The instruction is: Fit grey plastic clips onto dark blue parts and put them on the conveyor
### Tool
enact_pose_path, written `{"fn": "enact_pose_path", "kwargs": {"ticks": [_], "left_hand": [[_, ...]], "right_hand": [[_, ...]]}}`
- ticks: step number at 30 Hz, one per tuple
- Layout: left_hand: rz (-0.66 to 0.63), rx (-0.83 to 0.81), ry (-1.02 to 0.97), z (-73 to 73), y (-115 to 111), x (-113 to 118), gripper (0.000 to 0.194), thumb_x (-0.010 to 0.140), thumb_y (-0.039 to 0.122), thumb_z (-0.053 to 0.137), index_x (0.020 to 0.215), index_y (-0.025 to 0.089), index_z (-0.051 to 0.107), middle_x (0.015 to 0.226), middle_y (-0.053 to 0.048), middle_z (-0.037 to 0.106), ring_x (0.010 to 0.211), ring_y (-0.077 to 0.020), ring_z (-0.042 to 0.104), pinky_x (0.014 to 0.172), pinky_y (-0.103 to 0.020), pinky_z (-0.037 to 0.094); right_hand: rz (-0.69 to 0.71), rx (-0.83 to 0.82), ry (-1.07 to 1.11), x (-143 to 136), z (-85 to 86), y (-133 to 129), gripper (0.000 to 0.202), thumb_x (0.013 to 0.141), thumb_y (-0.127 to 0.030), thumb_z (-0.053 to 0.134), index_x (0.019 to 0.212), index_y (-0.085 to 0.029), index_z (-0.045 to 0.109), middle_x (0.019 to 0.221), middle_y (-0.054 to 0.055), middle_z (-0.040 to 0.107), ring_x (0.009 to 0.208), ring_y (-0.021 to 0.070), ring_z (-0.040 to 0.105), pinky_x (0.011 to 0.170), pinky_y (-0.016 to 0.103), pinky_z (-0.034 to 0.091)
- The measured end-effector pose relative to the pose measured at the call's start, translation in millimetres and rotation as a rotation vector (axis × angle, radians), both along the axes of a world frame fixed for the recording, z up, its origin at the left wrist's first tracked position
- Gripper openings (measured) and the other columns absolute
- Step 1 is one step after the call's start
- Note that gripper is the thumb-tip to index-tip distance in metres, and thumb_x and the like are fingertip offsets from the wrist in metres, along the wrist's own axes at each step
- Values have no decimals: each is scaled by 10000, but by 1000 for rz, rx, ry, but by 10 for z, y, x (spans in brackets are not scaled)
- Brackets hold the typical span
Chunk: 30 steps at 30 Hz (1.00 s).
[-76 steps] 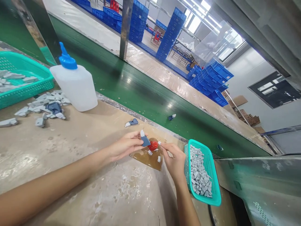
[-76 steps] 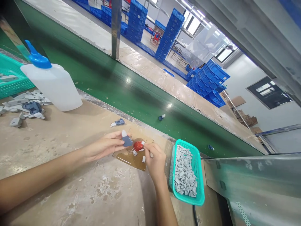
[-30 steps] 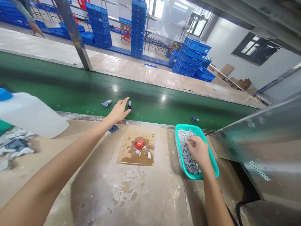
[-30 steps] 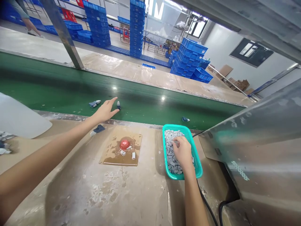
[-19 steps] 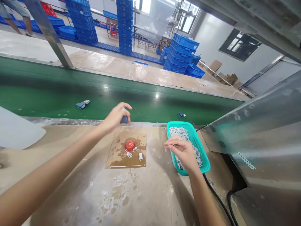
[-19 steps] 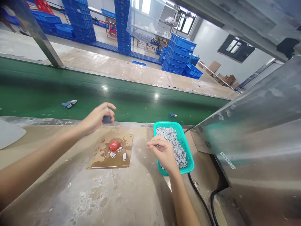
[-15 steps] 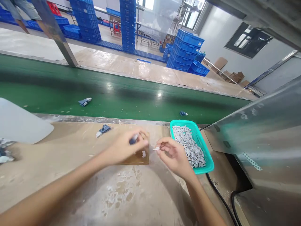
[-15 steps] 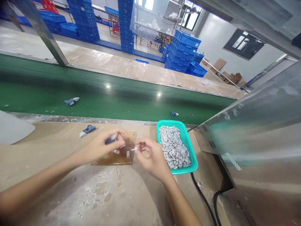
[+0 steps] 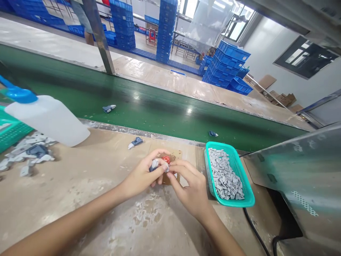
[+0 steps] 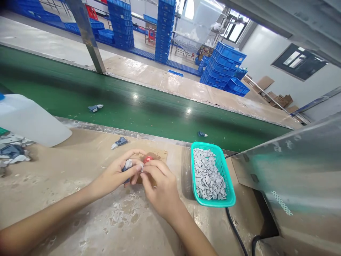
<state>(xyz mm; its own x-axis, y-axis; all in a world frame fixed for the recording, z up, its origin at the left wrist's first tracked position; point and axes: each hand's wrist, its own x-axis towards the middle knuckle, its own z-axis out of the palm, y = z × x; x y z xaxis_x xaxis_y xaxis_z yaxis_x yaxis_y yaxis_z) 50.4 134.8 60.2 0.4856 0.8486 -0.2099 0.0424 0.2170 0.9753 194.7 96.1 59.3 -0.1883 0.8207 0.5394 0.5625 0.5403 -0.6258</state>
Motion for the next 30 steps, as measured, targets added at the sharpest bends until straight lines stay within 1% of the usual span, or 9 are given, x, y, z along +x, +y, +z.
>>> {"fn": "enact_pose_path", "kwargs": {"ticks": [2, 6, 9, 16, 18, 21, 23, 26, 30], "left_hand": [[1, -55, 12, -14, -16, -38, 332, 694, 449, 529, 900, 199, 454, 526, 49, 499, 458, -104, 488, 354, -185, 326], [15, -161, -9, -64, -50, -95, 343, 655, 493, 569, 737, 182, 451, 545, 13, 551, 472, -108, 505, 350, -182, 326], [35, -217, -74, -118, -89, -112, 346, 641, 481, 597, 691, 174, 447, 549, 15, 552, 454, -79, 459, 366, -175, 319], [86, -254, -73, -191, -94, -117, 303, 621, 398, 629, 789, 167, 530, 587, 38, 471, 509, -73, 409, 398, -177, 318], [186, -257, -99, -184, -54, -136, 269, 608, 327, 630, 811, 176, 542, 645, 38, 448, 532, -69, 401, 412, -176, 333], [362, -311, -270, -174, 15, -189, 218, 552, 189, 567, 768, 184, 537, 700, 32, 415, 593, -81, 415, 440, -180, 366], [391, -368, -388, -179, 49, -223, 227, 502, 128, 505, 721, 182, 524, 675, 29, 407, 618, -95, 430, 467, -193, 395], [411, -413, -421, -211, 75, -241, 258, 500, 83, 497, 738, 179, 530, 647, 32, 435, 613, -95, 450, 567, -236, 453], [456, -425, -391, -282, 85, -231, 386, 576, 98, 580, 950, 191, 549, 751, 14, 539, 749, -123, 536, 754, -302, 458]], "right_hand": [[-6, 122, -95, -31, -31, 1, 165, 825, -63, 446, 856, -171, 567, 832, 66, 594, 802, 162, 556, 713, 293, 495], [61, 249, -207, -83, -95, -3, 177, 818, -13, 432, 858, -141, 548, 791, 89, 577, 766, 179, 531, 665, 307, 482], [111, 224, -196, -98, -131, -7, 171, 809, -6, 436, 834, -134, 547, 770, 90, 573, 751, 179, 525, 654, 311, 477], [98, 110, -24, -48, -193, 78, 156, 795, -32, 480, 813, -148, 582, 788, 72, 611, 773, 161, 554, 702, 287, 481], [48, 100, -48, 8, -248, 146, 153, 797, -43, 483, 818, -149, 592, 799, 72, 623, 764, 158, 568, 698, 278, 483], [-42, 63, -115, 111, -379, 256, 151, 811, -74, 477, 806, -150, 608, 786, 71, 638, 729, 156, 589, 667, 263, 492], [-64, 69, -153, 158, -470, 311, 171, 826, -95, 459, 793, -155, 615, 777, 71, 643, 715, 157, 599, 648, 258, 499], [-71, 109, -192, 168, -562, 354, 200, 849, -113, 431, 800, -160, 620, 767, 71, 644, 712, 157, 606, 636, 257, 506], [-63, 181, -234, 129, -593, 376, 222, 869, -123, 410, 802, -146, 620, 727, 71, 641, 685, 157, 603, 619, 256, 508]]}}
